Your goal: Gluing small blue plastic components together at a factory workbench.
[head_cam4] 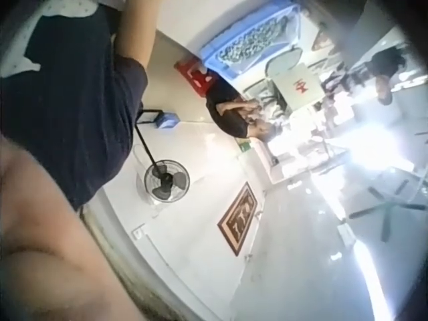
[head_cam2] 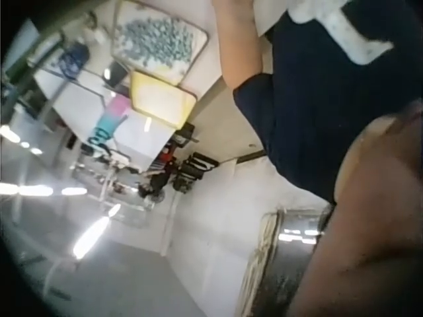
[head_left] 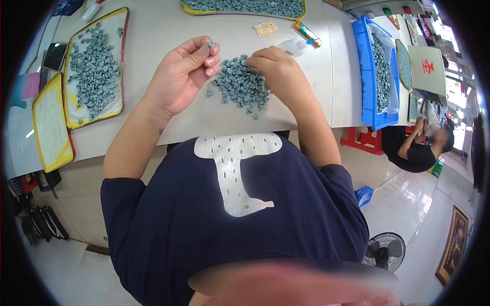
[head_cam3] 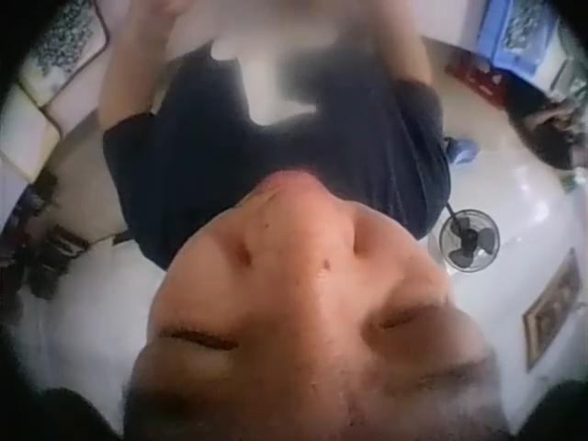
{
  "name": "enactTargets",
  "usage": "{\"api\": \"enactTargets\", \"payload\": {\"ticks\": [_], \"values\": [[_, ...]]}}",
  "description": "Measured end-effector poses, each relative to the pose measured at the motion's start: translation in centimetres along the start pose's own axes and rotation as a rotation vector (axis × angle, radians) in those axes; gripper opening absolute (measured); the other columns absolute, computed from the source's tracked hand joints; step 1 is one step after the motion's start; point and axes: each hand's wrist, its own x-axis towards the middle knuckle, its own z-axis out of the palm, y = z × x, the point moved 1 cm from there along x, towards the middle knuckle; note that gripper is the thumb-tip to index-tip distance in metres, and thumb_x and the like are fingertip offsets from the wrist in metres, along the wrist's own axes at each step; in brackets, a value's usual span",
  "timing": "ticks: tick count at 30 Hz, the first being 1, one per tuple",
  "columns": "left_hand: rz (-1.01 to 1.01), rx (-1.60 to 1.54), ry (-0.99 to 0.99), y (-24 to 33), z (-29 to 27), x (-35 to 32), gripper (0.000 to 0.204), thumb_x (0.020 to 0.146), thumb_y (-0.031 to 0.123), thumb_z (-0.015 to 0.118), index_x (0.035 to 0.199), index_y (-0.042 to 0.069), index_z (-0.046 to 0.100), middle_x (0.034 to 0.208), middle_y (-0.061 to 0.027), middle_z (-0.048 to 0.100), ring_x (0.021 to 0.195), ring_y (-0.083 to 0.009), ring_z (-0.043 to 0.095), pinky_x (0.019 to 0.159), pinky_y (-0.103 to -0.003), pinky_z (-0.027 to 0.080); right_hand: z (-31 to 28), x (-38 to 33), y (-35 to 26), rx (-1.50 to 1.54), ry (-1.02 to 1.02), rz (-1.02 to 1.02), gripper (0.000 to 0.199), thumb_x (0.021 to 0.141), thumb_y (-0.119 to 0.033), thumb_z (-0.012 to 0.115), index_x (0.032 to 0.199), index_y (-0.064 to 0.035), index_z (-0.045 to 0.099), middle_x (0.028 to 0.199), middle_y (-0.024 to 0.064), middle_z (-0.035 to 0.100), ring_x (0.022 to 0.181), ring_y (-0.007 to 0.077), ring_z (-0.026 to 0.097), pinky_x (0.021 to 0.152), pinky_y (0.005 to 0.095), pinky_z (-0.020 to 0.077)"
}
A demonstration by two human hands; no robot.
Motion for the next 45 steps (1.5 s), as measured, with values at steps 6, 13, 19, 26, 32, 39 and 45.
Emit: {"api": "enactTargets", "payload": {"ticks": [6, 13, 19, 26, 32, 39, 45], "values": [[-0.003, 0.003, 0.007, 1.7, -0.5, -1.5, 0.01, 0.095, 0.007, 0.053, 0.1, 0.0, 0.054, 0.092, -0.0066, 0.054, 0.077, -0.0129, 0.045, 0.07, -0.025, 0.041, 1.5, 1.9, -1.9, -0.073, -0.156, -0.042, 0.034, 0.068, 0.004, 0.058, 0.098, -0.0068, 0.07, 0.096, 0.0079, 0.064, 0.091, 0.0239, 0.061, 0.078, 0.0317, 0.052], [-0.006, 0.015, 0.01, 2.3, -0.5, -2.4, 0.009, 0.094, 0.008, 0.053, 0.099, 0.0, 0.054, 0.091, -0.0061, 0.053, 0.076, -0.0124, 0.046, 0.07, -0.025, 0.041, 2.0, 2.2, -3.1, -0.196, -0.234, -0.103, 0.036, 0.069, 0.003, 0.058, 0.102, -0.0064, 0.069, 0.098, 0.0064, 0.063, 0.093, 0.0232, 0.06, 0.081, 0.0314, 0.0511], [-0.007, 0.023, 0.018, 2.5, -0.1, -2.8, 0.009, 0.094, 0.008, 0.053, 0.098, -0.001, 0.055, 0.091, -0.0057, 0.053, 0.076, -0.0123, 0.046, 0.069, -0.025, 0.041, 1.9, 1.9, -3.1, -0.132, -0.162, -0.085, 0.032, 0.074, 0.002, 0.062, 0.104, -0.0048, 0.068, 0.095, 0.0069, 0.064, 0.087, 0.0225, 0.062, 0.077, 0.031, 0.0527], [-0.048, 0.126, 0.04, 1.0, 1.3, -2.8, 0.015, 0.092, 0.008, 0.058, 0.102, -0.003, 0.056, 0.09, -0.0071, 0.057, 0.076, -0.0132, 0.05, 0.071, -0.026, 0.045, 0.2, 1.0, -4.5, 0.6, 0.054, 0.476, 0.022, 0.086, -0.002, 0.062, 0.108, 0.0017, 0.066, 0.093, 0.0097, 0.067, 0.077, 0.0168, 0.066, 0.071, 0.0271, 0.055], [-0.039, 0.228, 0.056, -0.6, 2.3, -3.0, 0.019, 0.091, 0.009, 0.06, 0.104, -0.003, 0.057, 0.088, -0.0078, 0.06, 0.075, -0.0143, 0.054, 0.072, -0.026, 0.047, -0.3, 0.2, -6.1, 1.073, 0.182, 0.598, 0.02, 0.088, 0.0, 0.06, 0.106, 0.0087, 0.063, 0.092, 0.0136, 0.068, 0.078, 0.0157, 0.066, 0.07, 0.0234, 0.0546], [0.042, 0.37, 0.085, -1.1, 2.7, -3.1, 0.017, 0.091, 0.008, 0.06, 0.103, -0.003, 0.058, 0.085, -0.0068, 0.061, 0.074, -0.0126, 0.056, 0.072, -0.024, 0.048, -0.4, -0.4, -7.2, 0.63, 0.364, 0.355, 0.02, 0.083, 0.004, 0.065, 0.103, 0.006, 0.066, 0.089, 0.0122, 0.069, 0.075, 0.0147, 0.067, 0.065, 0.0224, 0.0548], [0.195, 0.599, 0.095, -1.7, 3.2, -3.2, 0.016, 0.091, 0.007, 0.06, 0.103, -0.003, 0.06, 0.087, -0.006, 0.062, 0.075, -0.0102, 0.058, 0.071, -0.023, 0.049, -0.7, -0.3, -7.8, 0.154, 0.525, 0.037, 0.02, 0.072, 0.006, 0.071, 0.092, 0.0019, 0.07, 0.084, 0.0105, 0.069, 0.069, 0.0137, 0.067, 0.059, 0.0224, 0.0545]]}}
